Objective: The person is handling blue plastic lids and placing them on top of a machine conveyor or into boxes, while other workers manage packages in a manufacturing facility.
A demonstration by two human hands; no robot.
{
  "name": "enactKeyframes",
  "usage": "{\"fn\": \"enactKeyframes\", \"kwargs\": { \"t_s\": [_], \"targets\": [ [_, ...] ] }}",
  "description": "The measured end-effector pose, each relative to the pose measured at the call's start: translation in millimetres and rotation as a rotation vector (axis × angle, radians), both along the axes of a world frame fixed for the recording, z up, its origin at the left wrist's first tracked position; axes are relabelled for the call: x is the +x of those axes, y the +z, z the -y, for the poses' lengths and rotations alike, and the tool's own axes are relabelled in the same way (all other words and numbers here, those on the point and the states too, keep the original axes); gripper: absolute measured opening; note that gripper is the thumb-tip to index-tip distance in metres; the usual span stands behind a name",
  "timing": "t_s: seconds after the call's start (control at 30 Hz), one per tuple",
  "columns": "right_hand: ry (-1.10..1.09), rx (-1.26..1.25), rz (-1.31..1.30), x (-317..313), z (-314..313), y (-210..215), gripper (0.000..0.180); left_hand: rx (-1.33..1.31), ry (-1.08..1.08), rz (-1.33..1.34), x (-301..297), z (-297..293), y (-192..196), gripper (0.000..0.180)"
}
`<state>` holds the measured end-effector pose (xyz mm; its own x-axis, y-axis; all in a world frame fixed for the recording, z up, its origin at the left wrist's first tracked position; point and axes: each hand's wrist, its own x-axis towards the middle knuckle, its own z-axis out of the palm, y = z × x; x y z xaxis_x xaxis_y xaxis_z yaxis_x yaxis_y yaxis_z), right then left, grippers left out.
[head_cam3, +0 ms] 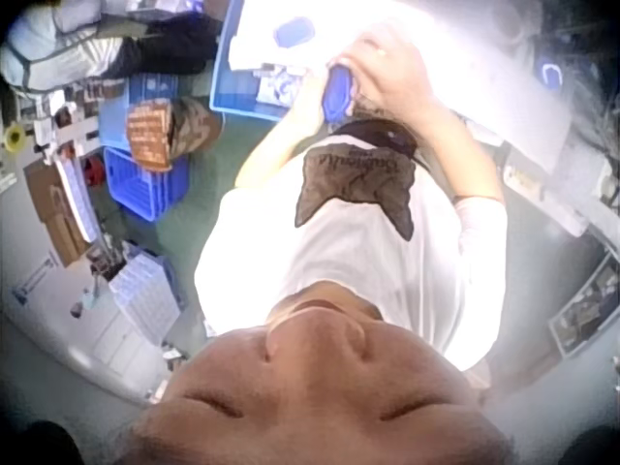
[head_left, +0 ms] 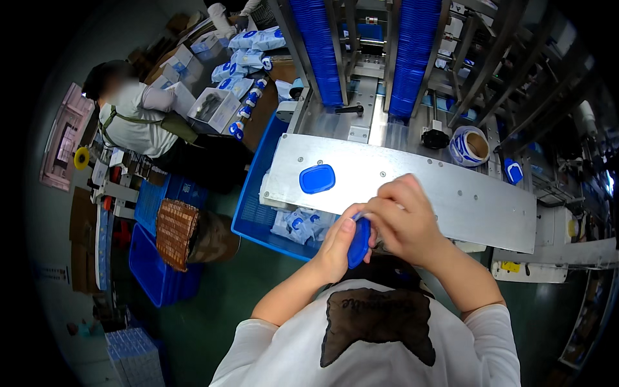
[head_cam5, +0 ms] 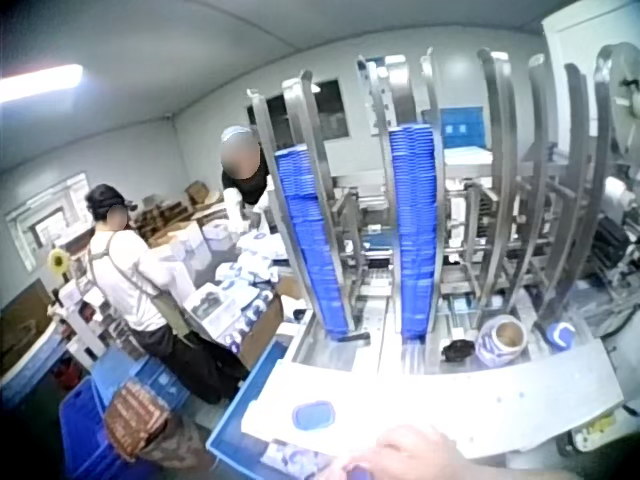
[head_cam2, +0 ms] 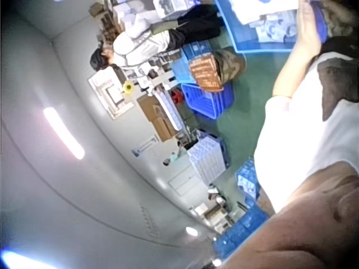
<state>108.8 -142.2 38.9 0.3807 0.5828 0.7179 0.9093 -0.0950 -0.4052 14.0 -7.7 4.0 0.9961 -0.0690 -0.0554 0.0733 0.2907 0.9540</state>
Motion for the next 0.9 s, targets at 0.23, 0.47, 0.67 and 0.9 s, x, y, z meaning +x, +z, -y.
{"fn": "enactKeyframes", "kwargs": {
  "t_s": [0.23, 0.47, 0.67, 0.9],
  "targets": [
    [-0.237, 0.094, -0.022, 25, 41, 6, 0.019, -0.565, -0.029, 0.018, 5, -15, -11, 0.059],
    [-0.037, 0.059, -0.064, -9, -3, 6, 0.02, -0.377, -0.089, -0.064, 3, -5, -1, 0.072],
    [-0.116, -0.026, 0.067, -6, 4, -4, 0.02, -0.201, -0.06, -0.019, 0, -1, -8, 0.06],
    [-0.106, 0.057, -0.058, -6, 19, 10, 0.024, -0.604, 0.043, -0.071, -1, -1, -4, 0.06]
  ]
}}
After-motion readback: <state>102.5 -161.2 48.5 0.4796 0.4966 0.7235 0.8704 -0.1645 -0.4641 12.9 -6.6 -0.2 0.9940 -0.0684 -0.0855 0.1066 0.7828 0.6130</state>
